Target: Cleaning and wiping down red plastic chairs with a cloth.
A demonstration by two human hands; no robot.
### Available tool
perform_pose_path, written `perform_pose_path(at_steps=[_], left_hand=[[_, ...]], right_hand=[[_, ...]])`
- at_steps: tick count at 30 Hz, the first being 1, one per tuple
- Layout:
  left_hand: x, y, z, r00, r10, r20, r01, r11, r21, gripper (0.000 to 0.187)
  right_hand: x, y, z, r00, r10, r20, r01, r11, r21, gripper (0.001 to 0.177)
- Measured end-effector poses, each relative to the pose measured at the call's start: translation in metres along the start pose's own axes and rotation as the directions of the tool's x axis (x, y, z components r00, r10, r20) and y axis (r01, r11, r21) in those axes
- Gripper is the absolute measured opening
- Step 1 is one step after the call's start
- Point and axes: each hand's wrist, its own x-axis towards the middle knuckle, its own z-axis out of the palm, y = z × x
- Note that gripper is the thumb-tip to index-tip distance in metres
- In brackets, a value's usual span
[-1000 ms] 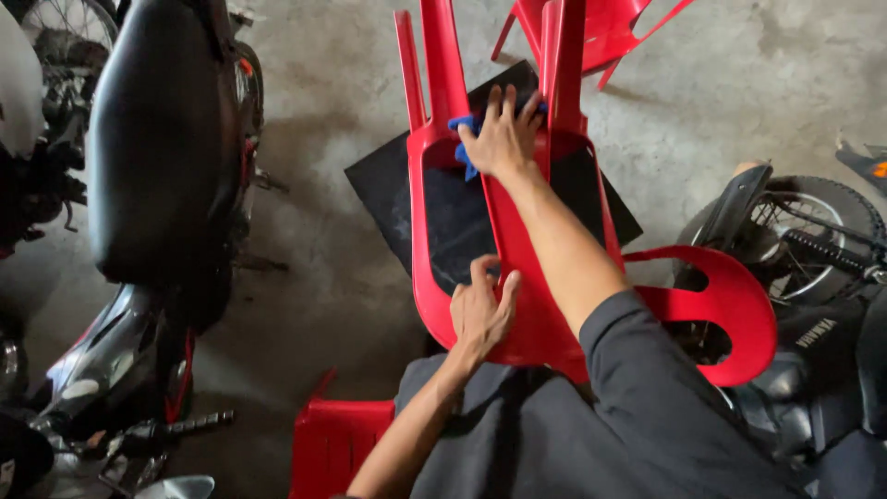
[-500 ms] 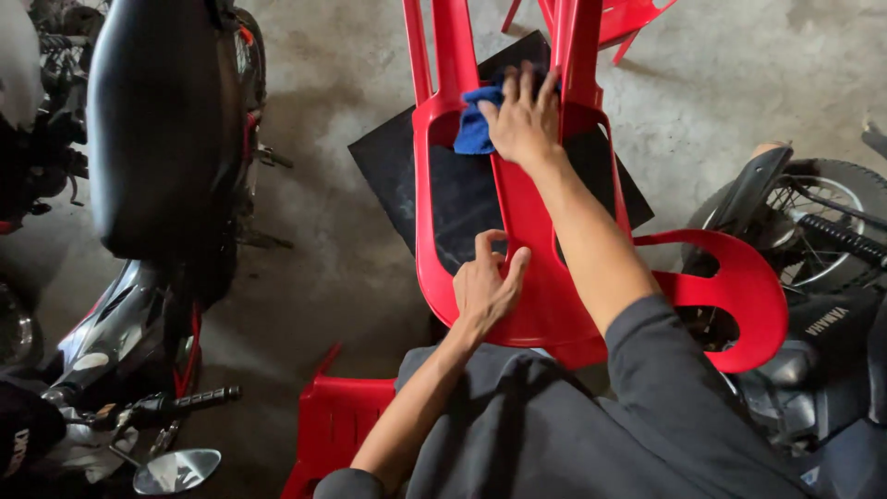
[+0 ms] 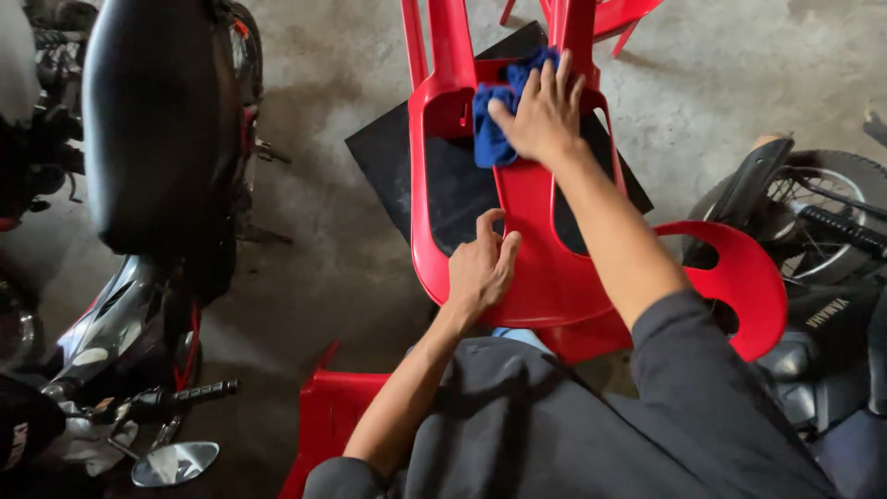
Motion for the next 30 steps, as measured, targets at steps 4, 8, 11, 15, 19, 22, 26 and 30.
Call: perform_pose_path(at_steps=[4,8,11,15,19,22,26,30], left_hand=[[0.003,0.016,-0.016,1.0,0.001,0.014,-0.001,1.0,-0.021,0.055],[0.018,0.006,-0.016,0.998,-0.067,-0.017,0.066,0.994,-0.086,0.054],[0.02,-0.001,-0.011,0.997,-0.072,-0.027,0.069,0.994,-0.082,0.048],[0.022,0.003,-0.016,0.986,-0.165,0.033,0.164,0.986,0.014,0.047],[0.033,0.0,-0.028,0.991,-0.13,-0.013,0.128,0.986,-0.11,0.05],[0.044,-0.015,-0.026,0.982,-0.189,-0.02,0.183,0.969,-0.167,0.055],[0.066,-0.087,0.003,0.941,0.304,-0.15,-0.313,0.949,-0.043,0.071],[0.069,-0.07,0.003,0.986,-0.099,0.137,0.157,0.84,-0.519,0.079]], right_hand=[[0.002,0.01,0.018,0.993,-0.101,0.061,0.102,0.995,-0.016,0.072],[-0.054,-0.001,0.0,0.897,-0.442,-0.008,0.441,0.895,-0.072,0.075],[-0.079,-0.014,-0.021,0.857,-0.515,0.023,0.515,0.856,-0.05,0.085],[-0.037,-0.003,-0.006,0.913,-0.407,0.009,0.407,0.913,0.039,0.079],[-0.031,0.004,0.011,0.922,-0.386,-0.037,0.383,0.922,-0.053,0.063],[-0.107,-0.004,-0.014,0.854,-0.519,0.035,0.518,0.846,-0.128,0.061],[-0.201,-0.013,-0.078,0.784,-0.539,0.309,0.403,0.82,0.406,0.075],[-0.229,0.028,-0.079,0.769,-0.549,0.327,0.518,0.836,0.184,0.077]])
